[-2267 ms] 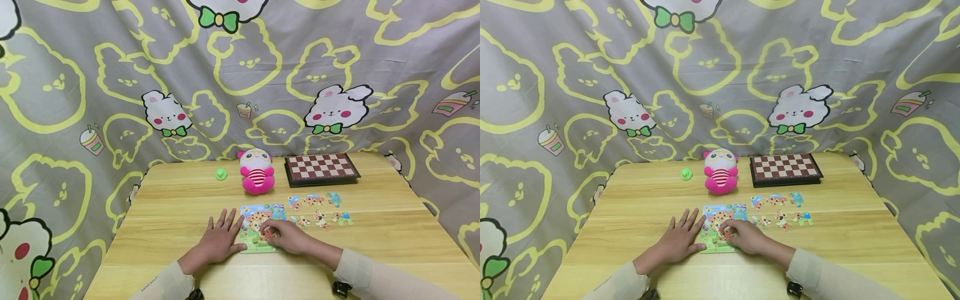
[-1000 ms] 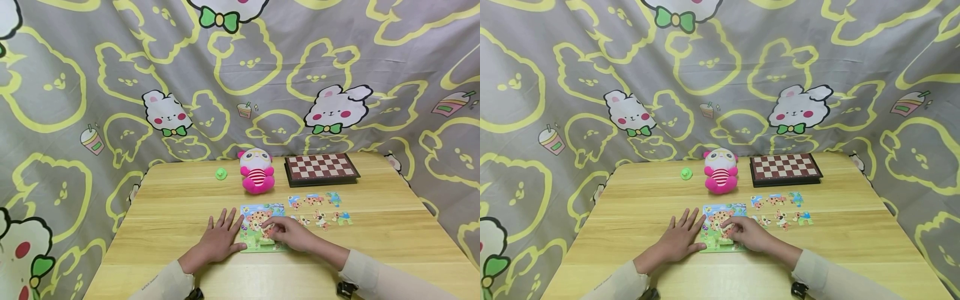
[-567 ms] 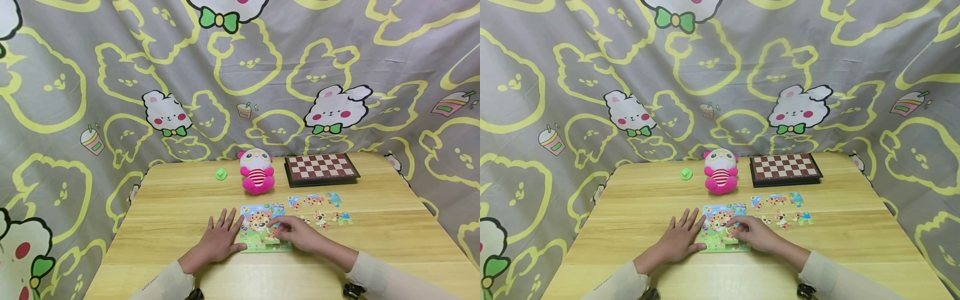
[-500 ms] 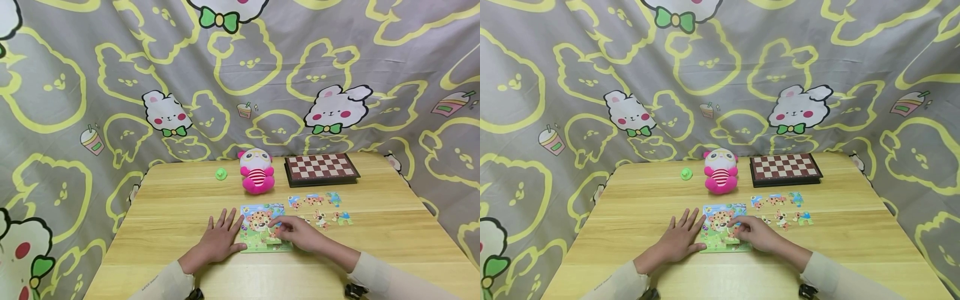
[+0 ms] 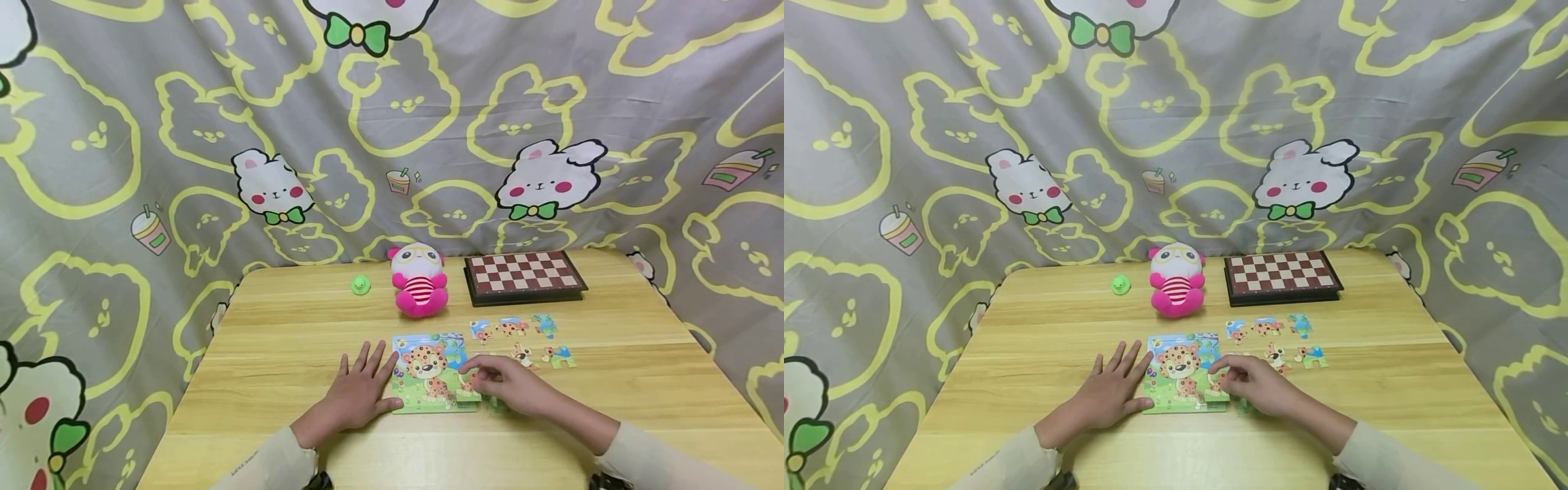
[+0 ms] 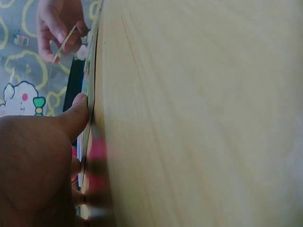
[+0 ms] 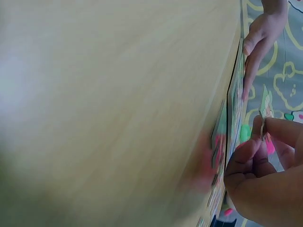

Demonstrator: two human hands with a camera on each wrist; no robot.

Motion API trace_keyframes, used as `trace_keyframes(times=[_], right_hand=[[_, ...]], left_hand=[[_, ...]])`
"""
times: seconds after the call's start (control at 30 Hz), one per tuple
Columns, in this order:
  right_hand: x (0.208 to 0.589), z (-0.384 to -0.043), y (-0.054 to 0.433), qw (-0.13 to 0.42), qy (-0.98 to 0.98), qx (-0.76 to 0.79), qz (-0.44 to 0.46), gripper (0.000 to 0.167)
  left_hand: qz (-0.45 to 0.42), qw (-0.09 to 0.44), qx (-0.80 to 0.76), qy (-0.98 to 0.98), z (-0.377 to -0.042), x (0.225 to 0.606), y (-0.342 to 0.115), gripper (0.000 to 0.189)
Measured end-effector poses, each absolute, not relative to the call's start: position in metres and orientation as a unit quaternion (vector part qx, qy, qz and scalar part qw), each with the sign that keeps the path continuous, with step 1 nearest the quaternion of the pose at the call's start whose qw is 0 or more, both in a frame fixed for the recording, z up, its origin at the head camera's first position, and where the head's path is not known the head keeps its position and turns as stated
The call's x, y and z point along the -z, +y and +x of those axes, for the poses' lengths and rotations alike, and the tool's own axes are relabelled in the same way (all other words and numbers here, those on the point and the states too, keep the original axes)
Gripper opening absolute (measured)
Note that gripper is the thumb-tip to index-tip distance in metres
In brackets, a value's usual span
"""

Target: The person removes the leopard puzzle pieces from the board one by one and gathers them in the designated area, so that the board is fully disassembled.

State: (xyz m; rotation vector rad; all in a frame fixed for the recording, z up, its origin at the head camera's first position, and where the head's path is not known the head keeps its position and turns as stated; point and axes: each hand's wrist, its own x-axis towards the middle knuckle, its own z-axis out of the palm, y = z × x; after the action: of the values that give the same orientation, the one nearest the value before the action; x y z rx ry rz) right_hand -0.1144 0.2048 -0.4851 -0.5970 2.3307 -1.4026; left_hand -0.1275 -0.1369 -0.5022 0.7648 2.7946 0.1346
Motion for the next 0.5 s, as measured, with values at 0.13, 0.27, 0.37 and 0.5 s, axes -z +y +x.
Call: trace_keyframes(times=[0.13,0.27,0.37,0.5], right_hand=[[0.484,-0.112,0.217,0.173,0.826,0.497,-0.200,0.026],[0.483,-0.110,0.230,0.174,0.825,0.502,-0.192,0.027],[0.482,-0.109,0.240,0.172,0.829,0.498,-0.189,0.028],[0.482,-0.108,0.253,0.170,0.837,0.489,-0.175,0.028]], left_hand=[[0.261,0.119,-0.047,0.957,-0.127,0.502,-0.137,0.090],[0.262,0.118,-0.045,0.957,-0.127,0.502,-0.137,0.090],[0.262,0.118,-0.044,0.957,-0.127,0.502,-0.137,0.091],[0.262,0.117,-0.044,0.957,-0.127,0.503,-0.137,0.090]])
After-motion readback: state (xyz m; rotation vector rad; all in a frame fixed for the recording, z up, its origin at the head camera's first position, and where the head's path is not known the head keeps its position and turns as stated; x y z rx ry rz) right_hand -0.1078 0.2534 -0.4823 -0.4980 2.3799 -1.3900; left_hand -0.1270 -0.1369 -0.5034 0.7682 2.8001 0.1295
